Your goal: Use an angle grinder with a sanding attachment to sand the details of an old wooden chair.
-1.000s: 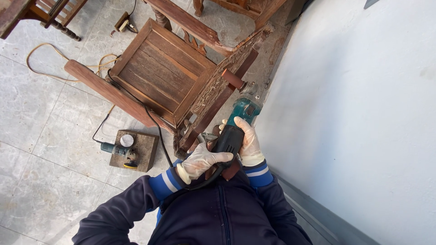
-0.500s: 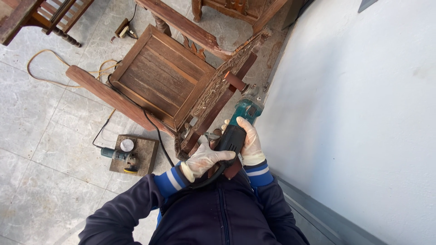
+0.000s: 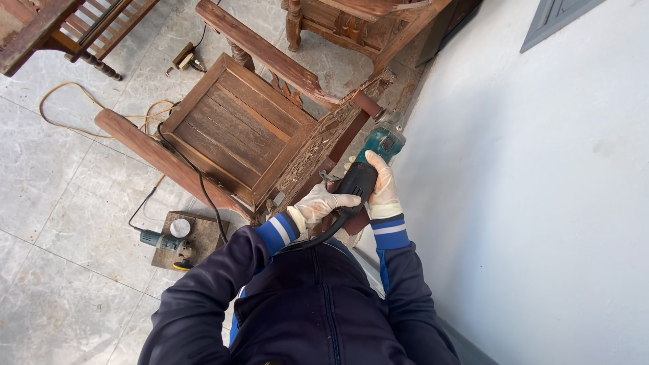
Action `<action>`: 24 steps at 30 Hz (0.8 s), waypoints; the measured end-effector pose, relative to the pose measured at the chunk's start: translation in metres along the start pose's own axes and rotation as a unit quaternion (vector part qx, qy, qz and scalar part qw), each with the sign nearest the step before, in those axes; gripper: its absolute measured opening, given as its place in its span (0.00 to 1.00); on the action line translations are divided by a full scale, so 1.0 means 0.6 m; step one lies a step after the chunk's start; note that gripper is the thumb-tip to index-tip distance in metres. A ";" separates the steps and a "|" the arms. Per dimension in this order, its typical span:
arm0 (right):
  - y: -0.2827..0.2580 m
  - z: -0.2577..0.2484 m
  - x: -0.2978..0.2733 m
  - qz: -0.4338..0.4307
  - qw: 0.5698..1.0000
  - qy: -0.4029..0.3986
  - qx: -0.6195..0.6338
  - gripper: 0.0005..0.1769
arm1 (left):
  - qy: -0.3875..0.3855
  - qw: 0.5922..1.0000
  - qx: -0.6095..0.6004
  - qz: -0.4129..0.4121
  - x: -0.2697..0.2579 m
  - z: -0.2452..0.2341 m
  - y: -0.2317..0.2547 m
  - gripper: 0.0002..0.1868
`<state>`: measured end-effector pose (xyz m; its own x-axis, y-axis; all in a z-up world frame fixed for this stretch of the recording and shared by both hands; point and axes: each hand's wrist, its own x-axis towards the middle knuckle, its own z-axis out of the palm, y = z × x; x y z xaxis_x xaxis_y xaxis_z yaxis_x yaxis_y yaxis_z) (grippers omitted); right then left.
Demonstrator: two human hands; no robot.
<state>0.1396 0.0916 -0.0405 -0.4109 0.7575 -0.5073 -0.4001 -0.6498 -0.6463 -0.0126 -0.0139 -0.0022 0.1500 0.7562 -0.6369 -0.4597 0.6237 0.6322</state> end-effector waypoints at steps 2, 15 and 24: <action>-0.004 0.011 -0.012 0.005 1.000 0.003 -0.005 0.20 | 0.007 1.000 -0.018 0.020 -0.008 0.004 -0.003 0.28; 0.008 0.015 -0.062 0.030 0.997 -0.011 -0.076 0.22 | -0.026 0.996 -0.056 0.066 -0.052 0.006 -0.051 0.26; -0.036 0.006 0.024 -0.004 0.999 -0.008 -0.050 0.19 | -0.011 0.998 -0.062 0.010 0.030 0.006 0.002 0.25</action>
<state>0.1393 0.1161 -0.0316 -0.4213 0.7611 -0.4932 -0.3205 -0.6337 -0.7041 -0.0076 0.0010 -0.0112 0.1581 0.7733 -0.6140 -0.5676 0.5800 0.5843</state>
